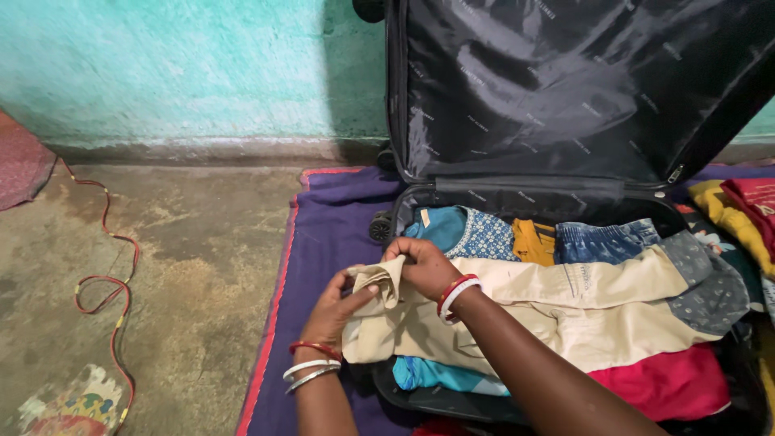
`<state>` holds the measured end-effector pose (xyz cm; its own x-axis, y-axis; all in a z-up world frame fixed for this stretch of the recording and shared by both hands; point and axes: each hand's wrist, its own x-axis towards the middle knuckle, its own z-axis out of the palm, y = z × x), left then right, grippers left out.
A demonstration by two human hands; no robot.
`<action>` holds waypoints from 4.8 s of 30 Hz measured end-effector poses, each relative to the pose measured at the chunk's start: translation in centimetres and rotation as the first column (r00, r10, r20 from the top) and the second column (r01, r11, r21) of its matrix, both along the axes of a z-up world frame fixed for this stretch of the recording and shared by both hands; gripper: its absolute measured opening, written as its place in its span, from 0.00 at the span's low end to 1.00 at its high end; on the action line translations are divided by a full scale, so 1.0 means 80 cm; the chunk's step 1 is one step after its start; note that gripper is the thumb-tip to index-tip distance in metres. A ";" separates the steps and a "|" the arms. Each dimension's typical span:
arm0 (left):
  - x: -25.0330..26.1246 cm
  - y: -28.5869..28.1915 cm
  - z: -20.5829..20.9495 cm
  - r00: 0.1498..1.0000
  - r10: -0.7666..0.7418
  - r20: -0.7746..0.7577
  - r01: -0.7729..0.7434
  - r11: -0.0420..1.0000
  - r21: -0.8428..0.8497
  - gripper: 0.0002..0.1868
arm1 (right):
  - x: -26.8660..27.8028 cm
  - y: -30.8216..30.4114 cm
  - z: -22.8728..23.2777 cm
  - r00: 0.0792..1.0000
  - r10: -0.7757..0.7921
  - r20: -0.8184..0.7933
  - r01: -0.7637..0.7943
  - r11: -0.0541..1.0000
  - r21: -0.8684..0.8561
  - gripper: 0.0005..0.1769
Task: The person packs an open suitcase by folding and arranging various garments inside it by hand.
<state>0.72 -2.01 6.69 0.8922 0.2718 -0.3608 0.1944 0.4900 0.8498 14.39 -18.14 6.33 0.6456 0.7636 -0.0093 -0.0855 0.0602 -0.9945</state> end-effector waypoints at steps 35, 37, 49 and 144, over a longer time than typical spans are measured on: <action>0.074 -0.187 0.053 0.908 -0.136 -0.396 0.414 0.427 0.804 0.30 | 0.015 -0.166 0.012 0.797 -0.382 -0.468 0.357 0.923 -0.146 0.20; 0.077 -0.199 0.052 0.873 -0.147 -0.465 0.475 0.469 0.744 0.34 | 0.013 -0.177 0.012 0.816 -0.408 -0.409 0.367 0.913 -0.179 0.22; 0.092 -0.179 -0.040 0.786 -0.519 -0.336 0.618 0.652 0.439 0.27 | 0.021 -0.216 0.003 0.755 -0.557 -0.347 0.389 0.806 -0.446 0.34; 0.176 -0.321 -0.074 0.932 0.059 -0.357 0.131 0.865 0.485 0.53 | 0.041 -0.422 -0.014 0.678 -0.562 -0.474 0.439 0.827 -0.353 0.44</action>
<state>14.80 -27.72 0.76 0.7456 0.4677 -0.4746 0.5318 0.0116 0.8468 17.64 -51.91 5.24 0.7672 0.2682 -0.5826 -0.6181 0.0666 -0.7833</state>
